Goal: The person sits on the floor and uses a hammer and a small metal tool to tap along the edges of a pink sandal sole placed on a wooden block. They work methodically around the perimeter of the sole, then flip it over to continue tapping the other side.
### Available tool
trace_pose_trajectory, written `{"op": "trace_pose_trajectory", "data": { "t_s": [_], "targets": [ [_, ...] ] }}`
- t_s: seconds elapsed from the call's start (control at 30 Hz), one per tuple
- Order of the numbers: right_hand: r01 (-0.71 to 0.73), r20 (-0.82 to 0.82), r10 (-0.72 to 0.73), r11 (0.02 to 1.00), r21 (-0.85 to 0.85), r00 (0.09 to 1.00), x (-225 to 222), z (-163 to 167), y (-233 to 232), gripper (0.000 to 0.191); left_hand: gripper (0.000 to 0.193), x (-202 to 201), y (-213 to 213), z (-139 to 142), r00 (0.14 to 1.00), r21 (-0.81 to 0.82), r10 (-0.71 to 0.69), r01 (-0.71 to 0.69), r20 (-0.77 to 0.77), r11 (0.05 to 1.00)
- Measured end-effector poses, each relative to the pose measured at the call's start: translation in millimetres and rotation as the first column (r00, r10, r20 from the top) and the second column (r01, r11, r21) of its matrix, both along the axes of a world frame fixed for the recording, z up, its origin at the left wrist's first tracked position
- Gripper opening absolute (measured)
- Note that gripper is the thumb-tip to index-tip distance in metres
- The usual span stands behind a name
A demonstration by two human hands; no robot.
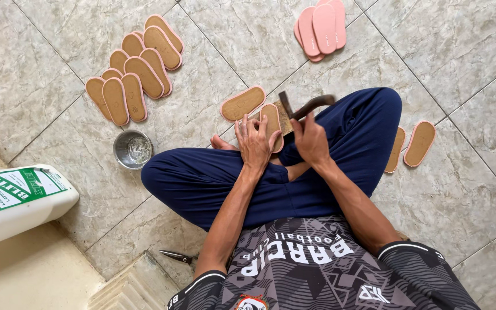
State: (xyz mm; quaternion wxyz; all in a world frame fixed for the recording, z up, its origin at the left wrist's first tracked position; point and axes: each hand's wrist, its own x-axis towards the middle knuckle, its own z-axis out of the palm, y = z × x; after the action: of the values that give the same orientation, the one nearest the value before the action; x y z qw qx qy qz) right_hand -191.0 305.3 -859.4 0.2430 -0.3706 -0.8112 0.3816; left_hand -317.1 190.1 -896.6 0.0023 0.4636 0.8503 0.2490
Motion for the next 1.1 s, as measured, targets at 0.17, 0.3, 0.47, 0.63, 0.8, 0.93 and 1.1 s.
{"op": "trace_pose_trajectory", "data": {
  "t_s": [0.17,0.3,0.47,0.63,0.8,0.93,1.1],
  "targets": [
    [-0.091,0.336,0.096,0.995,-0.032,0.937,-8,-8,6,0.029,0.063,0,1,1,1.000,0.014,-0.007,0.007,-0.009,1.000],
    [-0.127,0.256,0.085,0.980,0.153,0.963,-9,-11,13,0.030,0.073,1,7,9,1.000,0.029,-0.008,0.008,-0.002,1.000],
    [-0.001,0.154,0.050,0.952,-0.305,0.987,-3,-5,28,0.031,0.065,3,7,18,0.994,0.068,0.018,-0.025,0.108,0.997],
    [-0.009,-0.171,-0.123,0.789,-0.615,0.977,10,16,29,0.035,0.037,2,-10,38,0.699,0.188,0.001,-0.195,0.715,0.963],
    [-0.195,-0.394,-0.131,0.703,-0.684,0.910,11,52,24,0.040,0.048,10,-21,75,0.349,0.428,-0.321,-0.295,0.880,0.854],
    [-0.314,-0.489,-0.058,0.699,-0.642,0.871,11,79,20,0.039,0.048,13,-25,98,0.272,0.445,-0.365,-0.352,0.890,0.823],
    [-0.395,-0.565,0.011,0.725,-0.564,0.825,18,101,9,0.046,0.044,9,-30,119,0.440,0.555,-0.422,-0.234,0.793,0.799]
  ]
}}
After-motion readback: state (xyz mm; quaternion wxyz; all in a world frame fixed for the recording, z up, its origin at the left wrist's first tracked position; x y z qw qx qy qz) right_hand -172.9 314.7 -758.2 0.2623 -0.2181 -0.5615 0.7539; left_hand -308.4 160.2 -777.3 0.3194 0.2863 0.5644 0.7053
